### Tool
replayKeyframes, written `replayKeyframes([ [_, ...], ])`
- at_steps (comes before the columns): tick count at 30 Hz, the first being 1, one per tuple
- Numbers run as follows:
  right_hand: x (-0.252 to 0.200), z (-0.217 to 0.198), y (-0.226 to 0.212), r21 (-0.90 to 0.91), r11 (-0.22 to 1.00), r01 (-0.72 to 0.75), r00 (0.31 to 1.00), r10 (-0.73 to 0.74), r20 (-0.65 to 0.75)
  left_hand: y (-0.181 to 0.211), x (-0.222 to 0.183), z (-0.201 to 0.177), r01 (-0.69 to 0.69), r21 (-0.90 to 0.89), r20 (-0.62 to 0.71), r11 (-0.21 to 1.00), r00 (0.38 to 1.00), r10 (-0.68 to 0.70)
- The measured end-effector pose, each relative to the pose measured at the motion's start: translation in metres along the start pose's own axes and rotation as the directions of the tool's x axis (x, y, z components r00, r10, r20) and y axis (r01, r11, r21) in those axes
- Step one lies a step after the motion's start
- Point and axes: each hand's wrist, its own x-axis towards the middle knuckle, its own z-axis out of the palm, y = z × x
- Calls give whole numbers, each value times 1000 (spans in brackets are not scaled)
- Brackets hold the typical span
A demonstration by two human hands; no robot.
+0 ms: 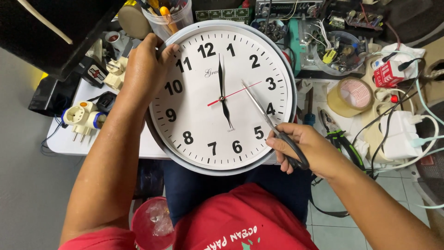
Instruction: Disassembling a wall clock by removing the hands, glass cover, and internal movement mechanism using a screwdriver and scissors.
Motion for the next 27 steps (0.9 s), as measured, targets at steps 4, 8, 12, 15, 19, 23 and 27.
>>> replayKeyframes([
  [4, 1, 0, 1, 15, 1000, 3, 1000, -3, 3, 4, -2, -2, 21, -8, 10, 1000, 1000, -21],
  [8, 1, -1, 2, 14, 1000, 17, 1000, -17, 9, 3, -1, -2, 5, -15, 3, 1000, 1000, -5],
  [12, 1, 0, 2, 11, 1000, -14, 1000, 14, -6, 4, 0, -2, 30, -8, 13, 1000, 999, -30],
  [15, 2, -1, 3, 18, 1000, -9, 1000, 10, -8, 1, 0, 1, 10, 0, 6, 1000, 1000, -10],
  [19, 1, 0, 1, -5, 1000, -20, 1000, 20, -19, 1, 1, 0, 38, 7, 12, 999, 999, -38],
  [23, -1, 2, -2, -42, 998, -40, 998, 38, -48, 3, 0, 0, 46, 7, 11, 999, 999, -46],
  [27, 2, 2, 3, -54, 998, -31, 998, 28, -58, -1, 1, 1, 8, 4, 5, 1000, 1000, -8],
])
